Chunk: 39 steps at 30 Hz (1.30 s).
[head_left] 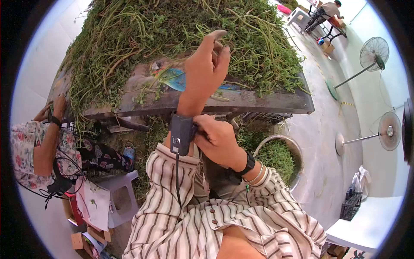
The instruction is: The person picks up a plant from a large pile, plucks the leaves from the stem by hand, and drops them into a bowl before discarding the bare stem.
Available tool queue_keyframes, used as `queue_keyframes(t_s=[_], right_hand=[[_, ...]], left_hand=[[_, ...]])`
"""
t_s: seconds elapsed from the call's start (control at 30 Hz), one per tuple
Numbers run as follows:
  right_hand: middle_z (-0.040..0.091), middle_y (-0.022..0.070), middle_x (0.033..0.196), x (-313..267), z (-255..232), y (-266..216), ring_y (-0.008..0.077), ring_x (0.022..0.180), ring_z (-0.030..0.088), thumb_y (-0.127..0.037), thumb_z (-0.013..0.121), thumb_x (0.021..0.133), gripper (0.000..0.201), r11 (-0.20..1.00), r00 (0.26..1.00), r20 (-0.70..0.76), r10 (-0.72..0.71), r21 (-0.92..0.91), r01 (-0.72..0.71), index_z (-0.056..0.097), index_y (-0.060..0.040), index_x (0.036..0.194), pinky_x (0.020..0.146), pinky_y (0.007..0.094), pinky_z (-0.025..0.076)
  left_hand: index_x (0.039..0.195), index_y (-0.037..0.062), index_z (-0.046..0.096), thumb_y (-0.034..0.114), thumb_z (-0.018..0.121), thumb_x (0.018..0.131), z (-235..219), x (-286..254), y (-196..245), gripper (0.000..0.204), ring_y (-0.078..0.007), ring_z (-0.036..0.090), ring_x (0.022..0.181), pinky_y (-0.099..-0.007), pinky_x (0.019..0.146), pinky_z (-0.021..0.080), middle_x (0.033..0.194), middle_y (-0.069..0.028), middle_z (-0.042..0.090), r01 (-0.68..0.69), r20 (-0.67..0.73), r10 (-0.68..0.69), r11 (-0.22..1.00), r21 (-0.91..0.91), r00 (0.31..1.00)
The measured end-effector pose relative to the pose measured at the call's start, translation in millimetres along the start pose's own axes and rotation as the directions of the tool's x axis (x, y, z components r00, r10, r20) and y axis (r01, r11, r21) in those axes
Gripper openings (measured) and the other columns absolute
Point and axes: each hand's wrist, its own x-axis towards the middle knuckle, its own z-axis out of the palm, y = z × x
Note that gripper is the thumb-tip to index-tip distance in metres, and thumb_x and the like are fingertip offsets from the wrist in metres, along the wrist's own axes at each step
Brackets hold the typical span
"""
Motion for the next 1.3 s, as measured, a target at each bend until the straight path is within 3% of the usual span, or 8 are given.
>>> queue_keyframes(t_s=[0.17,0.27,0.33,0.53,0.7,0.9,1.07,1.3], right_hand=[[0.055,0.0168,0.075,-1,-6,-7,0.0316,0.065,0.058,-0.002,0.061,0.069,0.033,0.999,0.993,0.111,0.024,-0.041,-0.020,0.052,-0.0009,0.101,0.056,0.0351,0.045],[0.057,0.0179,0.078,11,-26,-11,0.0332,0.069,0.058,-0.003,0.060,0.069,0.030,0.998,0.976,0.215,0.043,0.027,-0.050,0.052,-0.0003,0.098,0.059,0.0359,0.046],[0.058,0.0182,0.079,21,-51,-2,0.0333,0.070,0.058,-0.004,0.059,0.071,0.025,0.986,0.940,0.316,0.126,0.063,-0.154,0.055,0.0003,0.095,0.062,0.0349,0.047],[0.059,0.0087,0.071,83,-141,67,0.0104,0.052,0.054,-0.011,0.057,0.078,0.018,0.909,0.914,-0.062,0.401,-0.097,-0.405,0.059,0.0024,0.089,0.050,0.0251,0.044],[0.061,0.0192,0.089,135,-183,141,0.0280,0.077,0.060,-0.017,0.058,0.076,0.028,0.785,0.969,-0.216,0.121,-0.576,-0.226,0.058,0.0016,0.098,0.069,0.0365,0.047],[0.059,0.0232,0.091,171,-181,177,0.0351,0.085,0.057,-0.022,0.060,0.072,0.036,0.683,0.938,-0.069,0.339,-0.668,-0.296,0.058,0.0012,0.100,0.075,0.0408,0.045],[0.061,0.0208,0.077,186,-199,160,0.0308,0.071,0.059,-0.019,0.058,0.075,0.029,0.778,0.967,-0.130,0.219,-0.575,-0.253,0.062,0.0017,0.094,0.067,0.0372,0.046],[0.057,0.0042,0.069,194,-235,118,0.0045,0.052,0.046,-0.015,0.053,0.086,0.020,0.929,0.913,-0.236,0.332,0.251,-0.273,0.060,0.0017,0.092,0.044,0.0210,0.036]], left_hand=[[0.111,0.0073,0.052,0.015,0.052,0.088,6,1,-1,0.024,-0.0083,0.044,0.053,-0.0279,0.045,0.038,0.074,-0.0022,0.054,0.240,-0.009,-0.256,0.918,-0.315,0.967],[0.102,0.0025,0.055,0.016,0.050,0.088,-1,3,-13,0.020,-0.0103,0.047,0.050,-0.0237,0.044,0.037,0.069,-0.0045,0.056,0.438,0.018,-0.720,0.402,-0.804,0.694],[0.102,0.0025,0.055,0.016,0.050,0.088,-3,0,-24,0.020,-0.0102,0.047,0.049,-0.0237,0.044,0.038,0.069,-0.0047,0.057,0.439,0.015,-0.717,0.410,-0.800,0.697],[0.103,0.0008,0.056,0.014,0.049,0.088,13,-4,-8,0.021,-0.0090,0.048,0.051,-0.0229,0.043,0.039,0.071,-0.0041,0.058,0.503,0.101,-0.718,0.373,-0.779,0.688],[0.103,0.0002,0.056,0.014,0.049,0.088,15,-3,-9,0.022,-0.0087,0.047,0.052,-0.0227,0.044,0.039,0.072,-0.0032,0.057,0.505,0.184,-0.748,0.226,-0.833,0.637],[0.103,0.0000,0.056,0.015,0.049,0.088,24,-5,-13,0.022,-0.0075,0.047,0.056,-0.0226,0.045,0.040,0.072,-0.0017,0.056,0.538,0.288,-0.736,0.122,-0.834,0.613],[0.103,0.0006,0.056,0.014,0.048,0.088,24,-1,-11,0.022,-0.0070,0.046,0.055,-0.0219,0.045,0.039,0.072,-0.0010,0.056,0.580,0.293,-0.748,0.147,-0.802,0.595],[0.100,0.0021,0.056,0.013,0.047,0.087,25,-2,-10,0.018,-0.0072,0.047,0.050,-0.0218,0.043,0.039,0.070,-0.0028,0.058,0.591,0.297,-0.763,0.134,-0.795,0.574]])
